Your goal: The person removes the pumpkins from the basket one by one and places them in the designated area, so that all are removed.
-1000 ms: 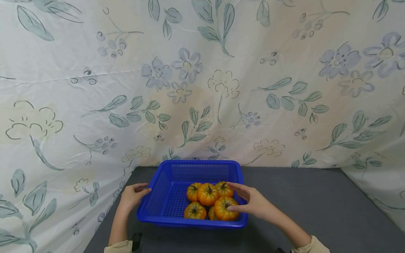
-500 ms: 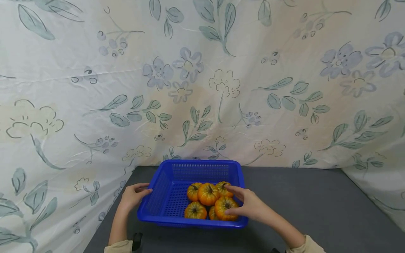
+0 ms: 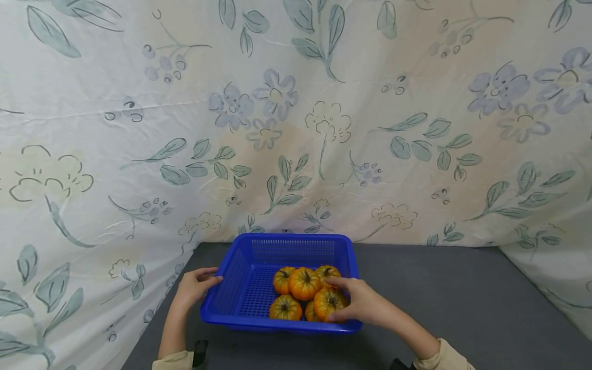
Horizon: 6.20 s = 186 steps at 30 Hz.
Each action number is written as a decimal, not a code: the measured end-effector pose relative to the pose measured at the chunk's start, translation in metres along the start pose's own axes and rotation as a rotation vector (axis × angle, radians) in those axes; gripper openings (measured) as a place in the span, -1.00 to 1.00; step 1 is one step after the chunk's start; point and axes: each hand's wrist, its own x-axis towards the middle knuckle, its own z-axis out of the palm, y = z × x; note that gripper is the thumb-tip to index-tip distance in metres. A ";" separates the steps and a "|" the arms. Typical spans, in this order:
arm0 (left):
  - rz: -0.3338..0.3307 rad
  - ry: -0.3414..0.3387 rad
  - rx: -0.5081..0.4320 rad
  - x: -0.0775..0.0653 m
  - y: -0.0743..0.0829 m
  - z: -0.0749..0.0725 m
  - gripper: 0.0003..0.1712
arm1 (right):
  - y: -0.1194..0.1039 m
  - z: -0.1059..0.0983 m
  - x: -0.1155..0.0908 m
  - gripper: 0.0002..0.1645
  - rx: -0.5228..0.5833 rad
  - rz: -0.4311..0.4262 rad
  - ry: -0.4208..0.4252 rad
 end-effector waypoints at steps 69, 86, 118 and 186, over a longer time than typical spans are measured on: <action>-0.070 -0.025 -0.147 0.001 -0.015 -0.002 -0.41 | 0.029 -0.043 -0.007 -0.14 0.200 0.025 0.401; -0.085 -0.019 -0.119 -0.001 -0.013 -0.002 -0.44 | 0.046 -0.058 -0.009 -0.11 0.171 0.094 0.460; -0.075 -0.029 -0.158 -0.001 -0.015 -0.002 -0.40 | 0.099 -0.058 -0.006 -0.11 0.097 0.198 0.523; -0.109 -0.035 -0.216 -0.001 -0.016 -0.002 -0.40 | 0.129 -0.040 -0.001 -0.05 -0.035 0.346 0.542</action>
